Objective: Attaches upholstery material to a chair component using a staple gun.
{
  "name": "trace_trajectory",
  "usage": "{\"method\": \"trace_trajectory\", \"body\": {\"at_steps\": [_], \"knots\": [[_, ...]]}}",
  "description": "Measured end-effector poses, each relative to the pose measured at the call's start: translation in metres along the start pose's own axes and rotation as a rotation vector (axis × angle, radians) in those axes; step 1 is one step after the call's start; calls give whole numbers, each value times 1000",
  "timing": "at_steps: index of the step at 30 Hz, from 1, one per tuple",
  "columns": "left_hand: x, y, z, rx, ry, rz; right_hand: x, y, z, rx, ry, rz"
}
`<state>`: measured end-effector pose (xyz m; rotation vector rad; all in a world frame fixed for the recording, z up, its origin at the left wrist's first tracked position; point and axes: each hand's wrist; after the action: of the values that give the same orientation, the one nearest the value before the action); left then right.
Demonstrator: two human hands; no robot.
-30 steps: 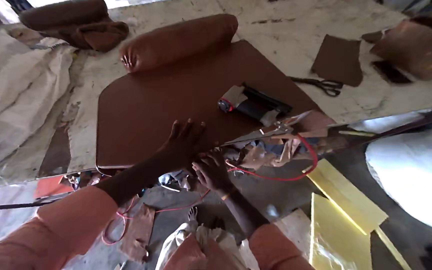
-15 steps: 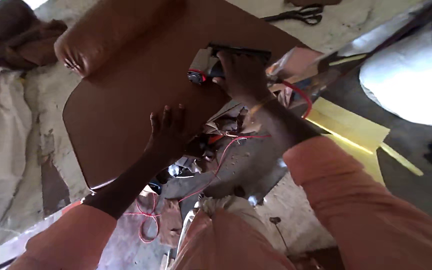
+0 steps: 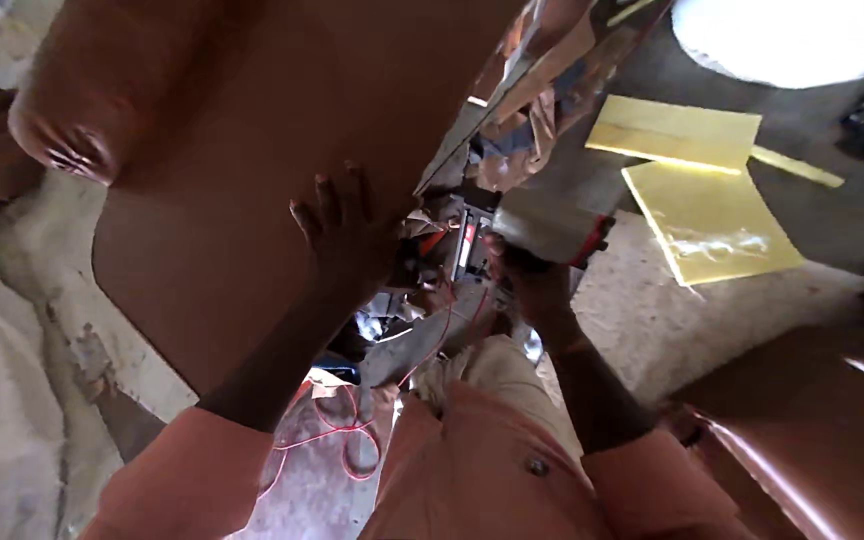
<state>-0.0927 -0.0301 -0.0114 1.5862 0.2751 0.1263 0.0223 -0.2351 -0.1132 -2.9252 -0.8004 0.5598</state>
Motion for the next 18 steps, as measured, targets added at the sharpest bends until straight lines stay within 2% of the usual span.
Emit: {"method": "trace_trajectory", "body": {"at_steps": [2,5,8,18], "knots": [[0,4,-1,16,13,-44,8,-8,-3,-60,105,23],[2,3,-1,22,9,-26,25,-12,-12,-196,205,41],[2,0,-2,36,1,-21,33,-10,-18,-307,227,51],[-1,-2,-2,35,-2,2,35,-10,-14,-356,267,79]]}}
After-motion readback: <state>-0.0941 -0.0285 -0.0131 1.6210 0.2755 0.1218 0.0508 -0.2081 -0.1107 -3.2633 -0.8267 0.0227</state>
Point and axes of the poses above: each hand's wrist, its own x-axis towards the middle knuckle, its own y-axis out of the back of the hand, z = x × y, and after that the axes turned 13 degrees about -y, right-handed
